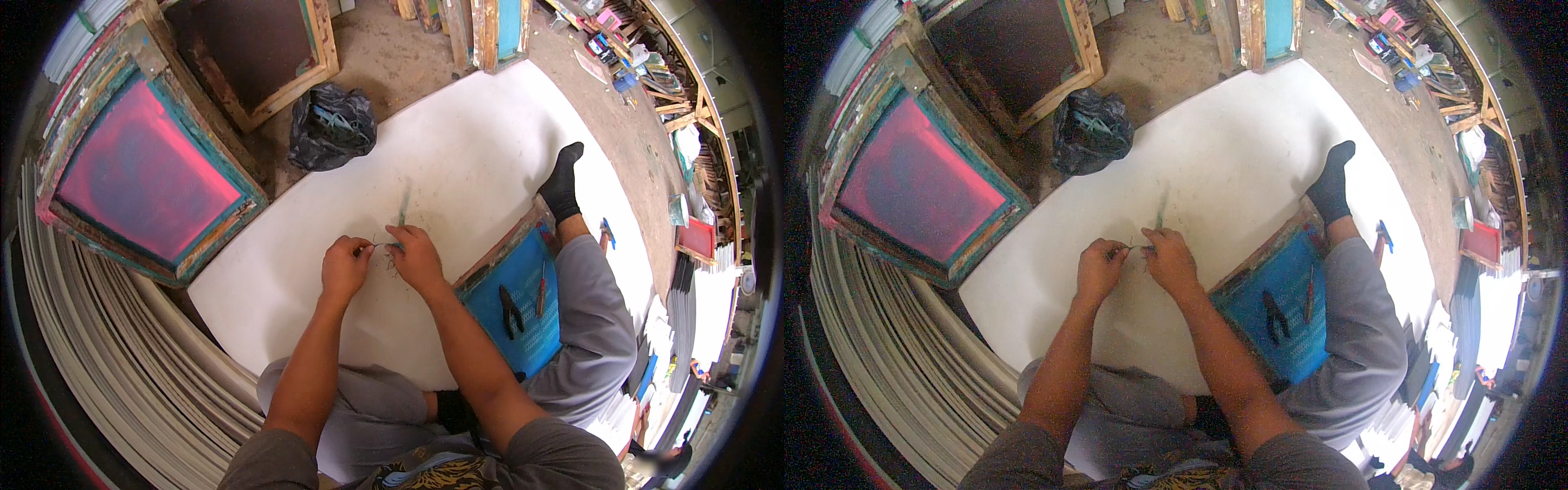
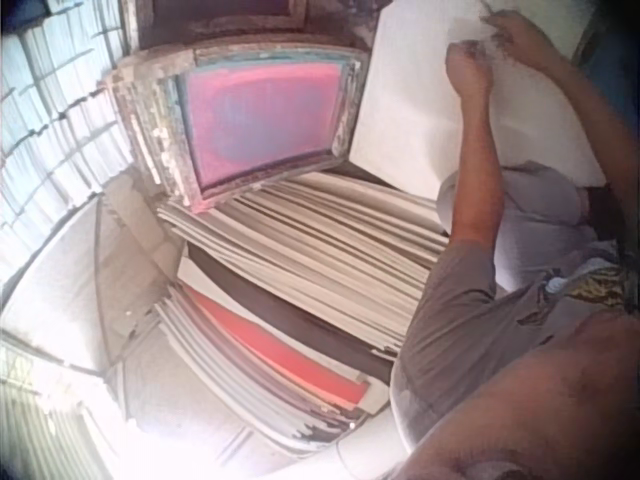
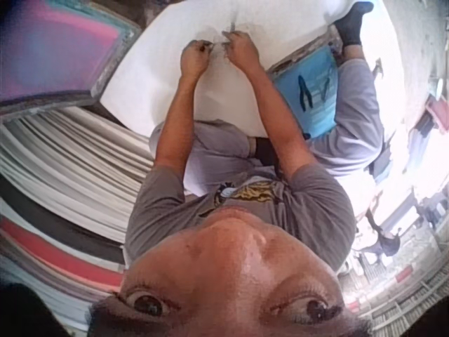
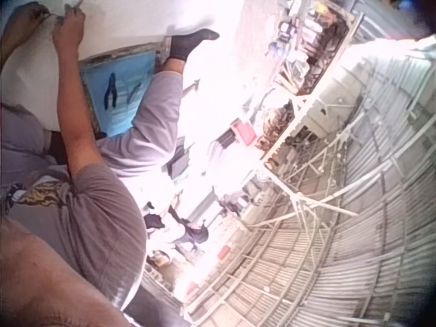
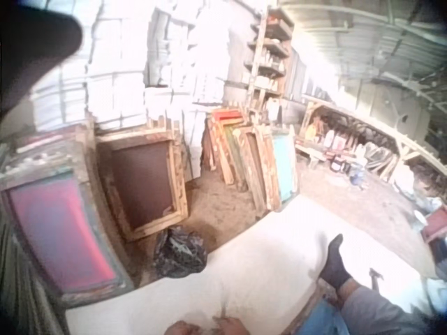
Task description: The person sits on the floor and uses pliers to trim excess mesh from the edge of a blue screen printing frame. After cutting the mesh, the person removes the loose trimmings by hand and places them into a black plastic bag. Finally, the person wipes the white floor surface with a green cloth.
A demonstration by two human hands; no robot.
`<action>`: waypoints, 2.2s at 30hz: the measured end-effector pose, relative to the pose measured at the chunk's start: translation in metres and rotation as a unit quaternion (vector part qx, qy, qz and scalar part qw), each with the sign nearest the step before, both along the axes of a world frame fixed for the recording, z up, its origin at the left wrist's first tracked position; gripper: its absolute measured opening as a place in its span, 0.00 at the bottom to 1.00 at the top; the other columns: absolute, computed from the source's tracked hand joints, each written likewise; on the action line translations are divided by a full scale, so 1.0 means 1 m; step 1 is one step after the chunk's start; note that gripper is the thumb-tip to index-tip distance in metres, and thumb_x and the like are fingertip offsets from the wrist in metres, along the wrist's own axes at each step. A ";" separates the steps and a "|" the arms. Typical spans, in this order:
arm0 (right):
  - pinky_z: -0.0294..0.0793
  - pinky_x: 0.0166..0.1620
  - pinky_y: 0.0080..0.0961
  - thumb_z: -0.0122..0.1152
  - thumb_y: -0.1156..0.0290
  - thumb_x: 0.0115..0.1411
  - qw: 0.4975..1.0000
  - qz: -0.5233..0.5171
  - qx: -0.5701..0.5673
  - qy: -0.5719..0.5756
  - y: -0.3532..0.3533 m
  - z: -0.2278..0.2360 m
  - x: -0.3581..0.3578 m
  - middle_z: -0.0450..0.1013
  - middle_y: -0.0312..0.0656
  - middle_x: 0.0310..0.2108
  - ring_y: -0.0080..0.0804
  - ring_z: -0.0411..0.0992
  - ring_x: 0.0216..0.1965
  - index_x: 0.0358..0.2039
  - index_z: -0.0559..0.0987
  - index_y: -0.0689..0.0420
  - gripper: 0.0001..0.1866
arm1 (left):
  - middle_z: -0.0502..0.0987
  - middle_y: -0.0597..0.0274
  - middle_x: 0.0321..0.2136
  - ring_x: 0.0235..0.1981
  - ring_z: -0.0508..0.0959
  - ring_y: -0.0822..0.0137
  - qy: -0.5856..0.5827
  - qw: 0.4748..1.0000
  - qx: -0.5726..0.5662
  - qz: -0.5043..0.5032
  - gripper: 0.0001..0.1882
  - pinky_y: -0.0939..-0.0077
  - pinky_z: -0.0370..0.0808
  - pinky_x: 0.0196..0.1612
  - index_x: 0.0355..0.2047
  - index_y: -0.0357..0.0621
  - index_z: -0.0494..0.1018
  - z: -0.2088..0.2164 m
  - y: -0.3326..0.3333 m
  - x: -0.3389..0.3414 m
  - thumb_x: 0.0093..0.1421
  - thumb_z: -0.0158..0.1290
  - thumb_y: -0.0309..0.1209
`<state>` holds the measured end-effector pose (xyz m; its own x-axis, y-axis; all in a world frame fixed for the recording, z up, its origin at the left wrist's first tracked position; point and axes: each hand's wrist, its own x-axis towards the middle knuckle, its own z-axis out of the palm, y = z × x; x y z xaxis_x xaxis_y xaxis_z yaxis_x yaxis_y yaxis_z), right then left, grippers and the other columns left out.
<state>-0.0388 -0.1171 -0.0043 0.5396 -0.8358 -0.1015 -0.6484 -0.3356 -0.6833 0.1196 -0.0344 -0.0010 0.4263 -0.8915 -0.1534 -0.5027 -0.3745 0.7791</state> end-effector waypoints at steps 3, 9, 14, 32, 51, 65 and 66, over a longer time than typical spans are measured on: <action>0.76 0.53 0.36 0.67 0.76 0.56 0.988 -0.054 0.084 -0.120 0.000 -0.008 0.003 0.78 0.49 0.48 0.46 0.76 0.49 0.53 0.81 0.54 0.22 | 0.82 0.55 0.30 0.29 0.81 0.62 0.118 0.991 -0.042 0.042 0.08 0.69 0.77 0.36 0.37 0.41 0.84 -0.003 -0.001 -0.002 0.61 0.62 0.30; 0.78 0.46 0.28 0.67 0.78 0.57 0.938 -0.074 0.177 -0.288 0.001 -0.006 0.022 0.81 0.44 0.40 0.33 0.79 0.40 0.47 0.84 0.58 0.16 | 0.83 0.61 0.27 0.26 0.79 0.72 0.256 0.963 -0.029 0.074 0.14 0.76 0.77 0.32 0.42 0.35 0.83 -0.002 -0.006 -0.001 0.64 0.61 0.34; 0.80 0.41 0.27 0.67 0.77 0.59 0.931 -0.143 0.184 -0.282 -0.023 0.002 0.033 0.82 0.44 0.33 0.29 0.80 0.32 0.42 0.84 0.65 0.11 | 0.84 0.60 0.34 0.28 0.80 0.73 0.354 0.924 -0.089 0.111 0.18 0.78 0.77 0.33 0.51 0.36 0.79 -0.004 -0.008 -0.003 0.63 0.62 0.33; 0.75 0.55 0.47 0.59 0.67 0.61 0.990 0.126 -0.052 0.024 -0.178 0.024 0.228 0.75 0.61 0.50 0.59 0.75 0.52 0.44 0.83 0.62 0.15 | 0.82 0.62 0.33 0.30 0.76 0.73 0.404 0.897 -0.036 0.173 0.21 0.77 0.75 0.37 0.49 0.36 0.80 -0.007 -0.006 0.011 0.65 0.60 0.41; 0.70 0.60 0.46 0.55 0.65 0.65 0.974 0.082 -0.193 -0.088 -0.123 0.074 0.146 0.73 0.58 0.56 0.57 0.71 0.58 0.56 0.76 0.60 0.21 | 0.73 0.47 0.55 0.57 0.69 0.49 -0.115 0.993 0.009 0.023 0.18 0.53 0.66 0.59 0.53 0.47 0.79 0.000 0.000 0.008 0.65 0.57 0.38; 0.43 0.71 0.61 0.42 0.48 0.73 0.965 -0.090 -0.087 0.230 0.043 -0.028 -0.013 0.44 0.57 0.75 0.59 0.40 0.75 0.74 0.51 0.60 0.39 | 0.39 0.44 0.75 0.75 0.35 0.35 -0.247 0.959 0.100 -0.101 0.29 0.35 0.38 0.72 0.72 0.68 0.57 -0.013 0.021 -0.024 0.72 0.43 0.48; 0.41 0.71 0.61 0.41 0.48 0.73 0.968 -0.070 -0.086 0.224 0.044 -0.025 -0.011 0.44 0.55 0.75 0.59 0.39 0.75 0.74 0.50 0.59 0.38 | 0.39 0.44 0.75 0.75 0.35 0.35 -0.238 0.957 0.109 -0.125 0.29 0.35 0.38 0.72 0.72 0.68 0.58 -0.010 0.021 -0.024 0.72 0.43 0.47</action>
<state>-0.0501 -0.0732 -0.0293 0.3533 -0.9232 -0.1511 -0.9143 -0.3066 -0.2646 0.0955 -0.0139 -0.0105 0.2725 -0.9435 -0.1883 -0.8765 -0.3242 0.3559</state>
